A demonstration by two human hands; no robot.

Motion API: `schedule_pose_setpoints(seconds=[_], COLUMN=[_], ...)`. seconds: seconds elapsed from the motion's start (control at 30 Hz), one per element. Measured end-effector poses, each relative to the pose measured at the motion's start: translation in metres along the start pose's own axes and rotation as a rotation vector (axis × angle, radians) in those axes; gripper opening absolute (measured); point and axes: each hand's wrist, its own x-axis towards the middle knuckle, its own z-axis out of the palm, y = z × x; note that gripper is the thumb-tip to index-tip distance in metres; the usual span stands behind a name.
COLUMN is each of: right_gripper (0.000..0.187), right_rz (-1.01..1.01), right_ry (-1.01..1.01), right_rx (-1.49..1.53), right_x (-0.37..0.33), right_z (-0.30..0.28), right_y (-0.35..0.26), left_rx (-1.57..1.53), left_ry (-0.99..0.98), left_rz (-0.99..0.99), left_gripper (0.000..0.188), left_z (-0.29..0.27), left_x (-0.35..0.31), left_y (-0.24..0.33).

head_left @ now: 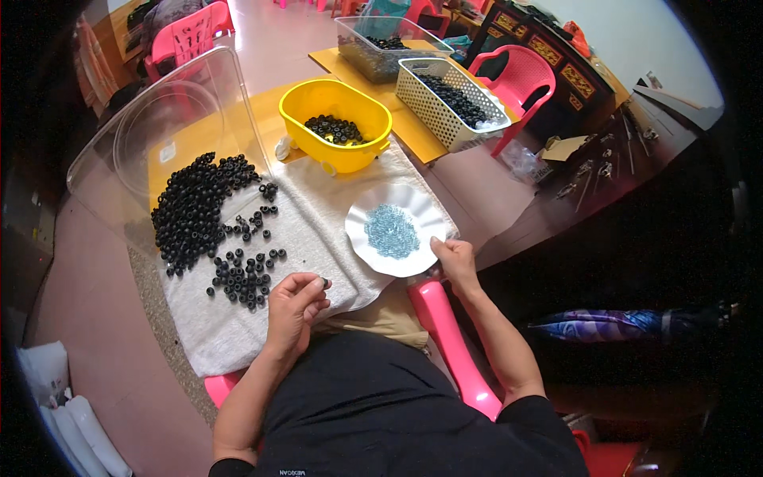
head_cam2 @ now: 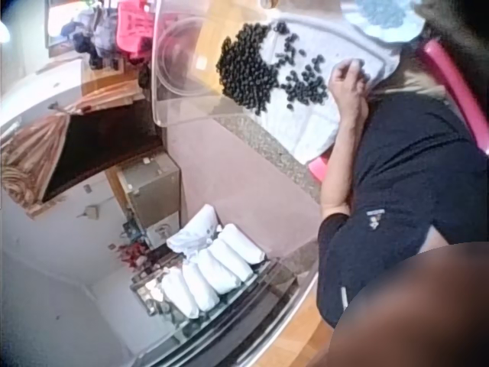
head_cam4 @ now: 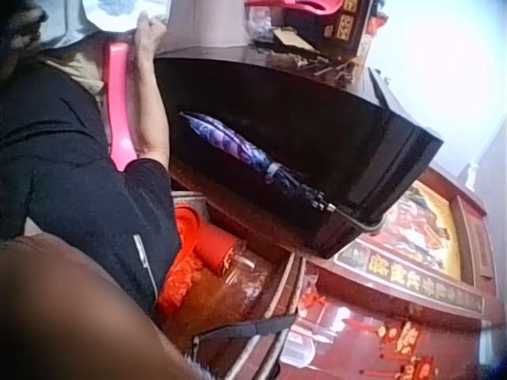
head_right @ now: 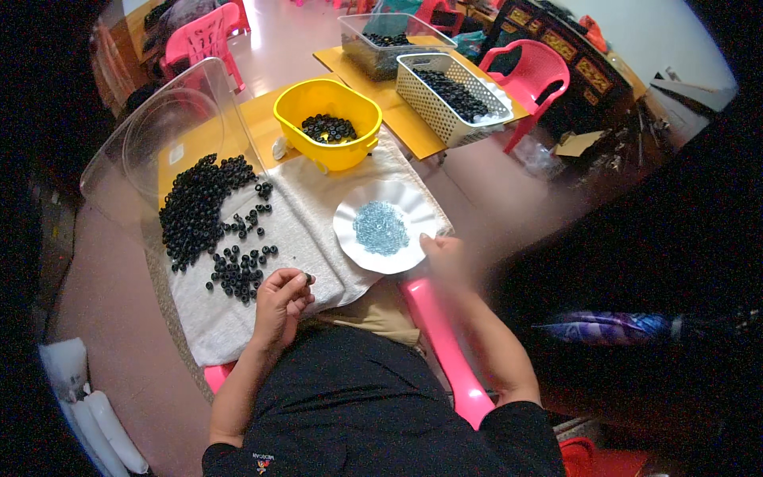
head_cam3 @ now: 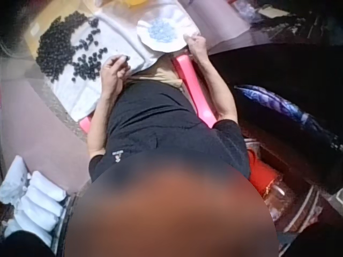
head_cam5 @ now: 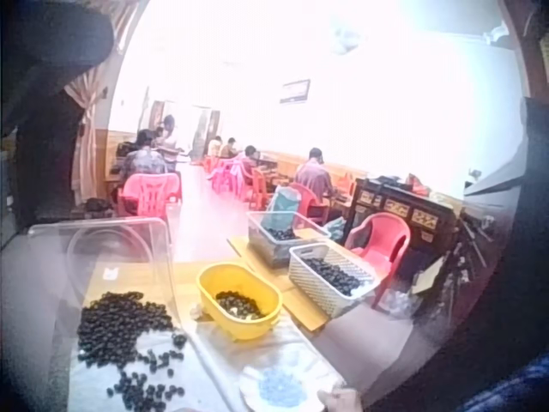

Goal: Inspect and sort individual black beads by hand at a workbench.

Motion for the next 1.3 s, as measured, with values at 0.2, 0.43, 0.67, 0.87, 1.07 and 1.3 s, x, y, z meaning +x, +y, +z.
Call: schedule_pose_setpoints(seconds=[0.2, 0.43, 0.67, 0.87, 1.07, 1.3], right_gripper=[0.04, 0.042, 0.035, 0.029, 0.038, 0.037], right_rz=[-0.127, -0.621, -0.207, -0.059, -0.153, -0.168], right_ry=[-0.017, 0.271, -0.179, -0.368, -0.199, -0.11], right_rx=[-0.711, -0.884, -0.458, 0.026, 0.239, 0.14], right_x=[-0.012, 0.056, 0.059, 0.056, 0.029, 0.031], right_z=[-0.013, -0.007, 0.0, -0.017, -0.003, -0.004], right_y=[-0.053, -0.01, -0.037, -0.011, -0.017, 0.005], left_rx=[0.005, -0.004, -0.032, -0.032, -0.035, -0.04], left_ry=[0.003, -0.018, -0.017, -0.028, -0.015, -0.012], left_rz=[0.002, 0.003, 0.011, 0.005, 0.001, 0.0], left_gripper=[0.012, 0.012, 0.011, 0.009, 0.009, 0.009], left_z=[-0.001, 0.001, -0.004, -0.003, 0.0, -0.001], left_x=[-0.001, 0.002, 0.001, 0.002, -0.001, 0.0], left_y=[0.0, -0.002, -0.001, -0.003, -0.001, -0.002])
